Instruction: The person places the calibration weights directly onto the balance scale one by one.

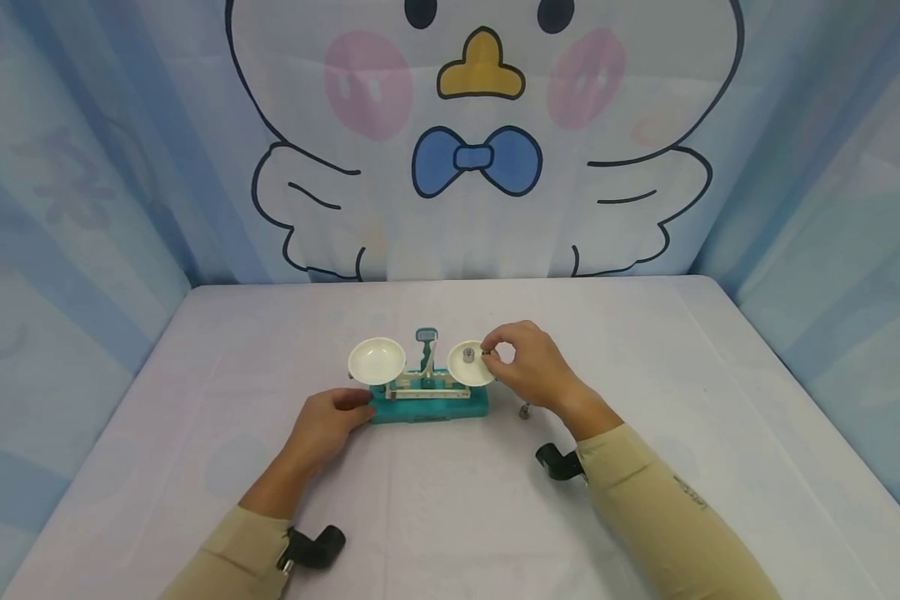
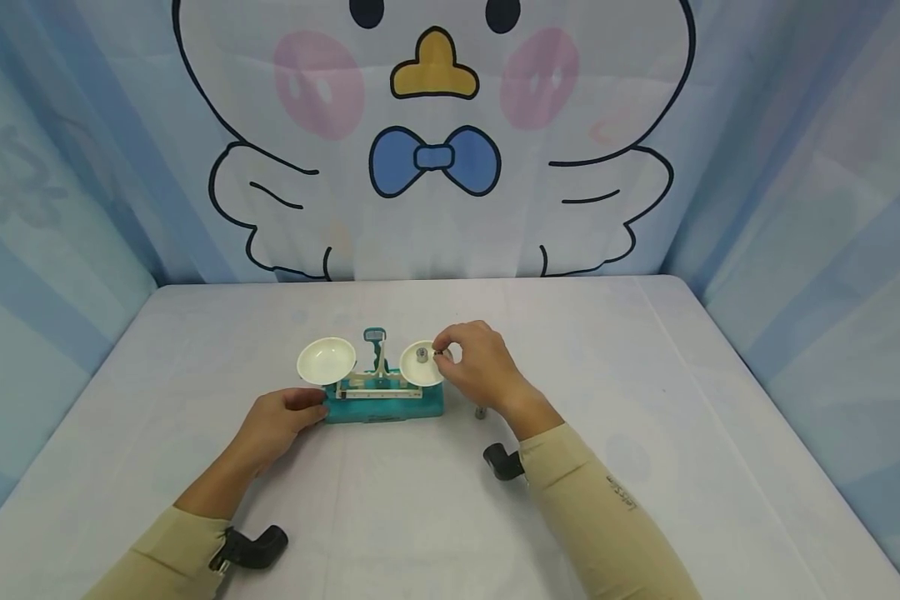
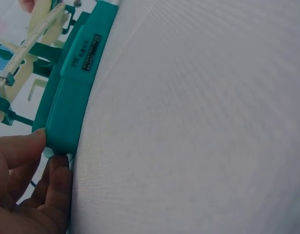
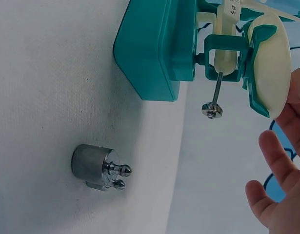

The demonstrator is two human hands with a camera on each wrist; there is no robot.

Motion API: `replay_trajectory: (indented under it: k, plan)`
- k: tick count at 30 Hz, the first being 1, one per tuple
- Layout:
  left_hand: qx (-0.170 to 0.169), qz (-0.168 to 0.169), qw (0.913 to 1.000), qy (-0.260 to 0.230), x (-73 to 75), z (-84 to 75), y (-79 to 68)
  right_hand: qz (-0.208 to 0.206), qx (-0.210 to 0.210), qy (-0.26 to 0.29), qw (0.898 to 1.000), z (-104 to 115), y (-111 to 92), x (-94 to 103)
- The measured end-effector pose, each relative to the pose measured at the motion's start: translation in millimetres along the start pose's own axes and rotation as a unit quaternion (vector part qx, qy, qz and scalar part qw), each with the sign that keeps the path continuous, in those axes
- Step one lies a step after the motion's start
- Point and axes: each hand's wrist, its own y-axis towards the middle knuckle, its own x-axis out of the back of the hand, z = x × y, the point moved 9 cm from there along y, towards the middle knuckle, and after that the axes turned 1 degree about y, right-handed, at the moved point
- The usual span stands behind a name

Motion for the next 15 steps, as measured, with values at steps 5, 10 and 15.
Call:
replay_trajectory:
  k: [5, 10, 15]
  plan:
    - [-0.001, 0.001, 1.0000, 0.002, -0.2, -0.6, -0.2, 0.004, -0.004, -0.006, 1.000, -0.1, 1.7, -1.5]
    - [-0.001, 0.002, 1.0000, 0.003, -0.1, -0.1, -0.4, 0.008, -0.007, -0.007, 1.000, -0.9, 4.0, -3.6]
    - [-0.003, 0.002, 1.0000, 0.000, 0.0, -0.1, -0.3, 0.013, -0.008, -0.012, 1.000, -1.2, 5.7, -6.0]
